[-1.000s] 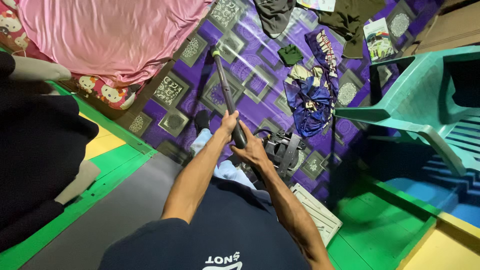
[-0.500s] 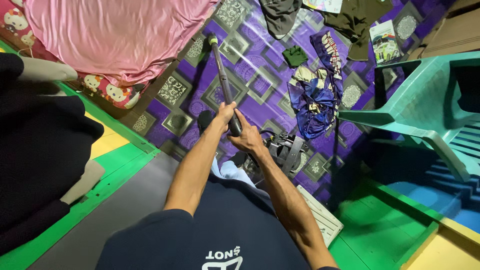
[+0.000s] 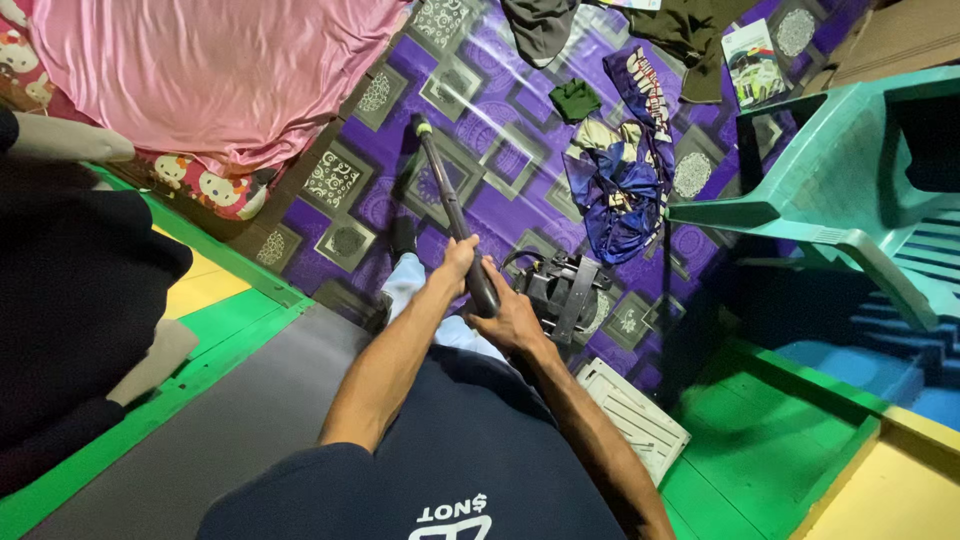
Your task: The person sits on the floor, picks up books, wipes them with a cloth, and places them on a nearby surface. Then, the person uses a vacuum cleaner to clean the floor.
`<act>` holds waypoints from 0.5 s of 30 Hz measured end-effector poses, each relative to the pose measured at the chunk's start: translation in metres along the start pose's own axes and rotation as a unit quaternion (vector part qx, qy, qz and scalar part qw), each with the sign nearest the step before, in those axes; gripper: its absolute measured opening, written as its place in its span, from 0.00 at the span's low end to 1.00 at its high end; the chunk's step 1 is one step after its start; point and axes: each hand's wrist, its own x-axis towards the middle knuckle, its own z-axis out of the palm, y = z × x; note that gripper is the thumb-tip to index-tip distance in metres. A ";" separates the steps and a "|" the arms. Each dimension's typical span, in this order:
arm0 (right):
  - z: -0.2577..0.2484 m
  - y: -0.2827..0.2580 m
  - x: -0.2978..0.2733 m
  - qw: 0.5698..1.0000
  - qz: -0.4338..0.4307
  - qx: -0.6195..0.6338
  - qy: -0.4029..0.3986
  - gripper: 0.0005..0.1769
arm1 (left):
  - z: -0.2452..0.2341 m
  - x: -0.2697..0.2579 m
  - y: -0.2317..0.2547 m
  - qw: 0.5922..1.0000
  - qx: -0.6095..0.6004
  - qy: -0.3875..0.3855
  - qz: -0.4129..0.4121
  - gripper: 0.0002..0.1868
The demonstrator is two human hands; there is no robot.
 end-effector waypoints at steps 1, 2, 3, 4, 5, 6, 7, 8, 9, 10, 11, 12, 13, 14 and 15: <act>-0.001 0.002 -0.010 1.000 0.023 -0.002 -0.003 0.60 | 0.000 0.000 -0.014 0.999 0.034 0.013 0.030 0.25; -0.002 0.006 -0.019 0.999 0.046 -0.005 -0.005 0.60 | 0.001 0.002 -0.030 0.995 0.069 0.026 0.061 0.25; -0.002 0.012 -0.029 1.000 0.027 -0.001 -0.002 0.60 | 0.000 0.003 -0.045 0.990 0.102 0.039 0.091 0.26; -0.002 0.019 -0.040 1.000 0.009 0.003 0.002 0.60 | -0.002 0.002 -0.061 0.990 0.100 0.037 0.091 0.29; -0.001 0.026 -0.050 1.000 -0.010 0.007 0.005 0.59 | -0.003 -0.002 -0.076 0.990 0.098 0.034 0.091 0.33; 0.000 0.034 -0.060 1.000 -0.014 0.009 0.004 0.59 | -0.003 -0.006 -0.088 0.991 0.096 0.032 0.090 0.38; 0.002 0.039 -0.070 1.000 -0.019 0.011 0.002 0.58 | -0.003 -0.012 -0.097 0.993 0.096 0.029 0.054 0.36; 0.002 0.044 -0.078 1.000 -0.023 0.014 0.001 0.58 | -0.002 -0.022 -0.107 0.995 0.096 0.026 0.018 0.35; 0.002 0.046 -0.087 1.000 -0.019 0.013 0.001 0.58 | -0.001 -0.032 -0.115 0.995 0.097 0.022 -0.019 0.34; 0.001 0.047 -0.096 1.000 -0.014 0.012 0.001 0.58 | 0.000 -0.043 -0.121 0.994 0.103 0.016 -0.023 0.33; -0.001 0.046 -0.104 1.000 -0.010 0.010 0.001 0.58 | 0.001 -0.054 -0.125 0.994 0.108 0.010 -0.027 0.32; -0.002 0.043 -0.111 1.000 0.005 0.013 -0.004 0.57 | 0.002 -0.063 -0.129 0.993 0.114 0.004 -0.031 0.31; -0.004 0.040 -0.118 1.000 0.021 0.016 -0.010 0.57 | 0.003 -0.070 -0.131 0.995 0.097 -0.005 -0.038 0.31; -0.006 0.038 -0.122 0.999 0.037 0.019 -0.015 0.56 | 0.003 -0.077 -0.133 0.996 0.080 -0.014 -0.044 0.31; -0.007 0.035 -0.124 0.998 0.049 0.018 -0.022 0.56 | 0.005 -0.081 -0.132 0.996 0.063 -0.024 -0.051 0.31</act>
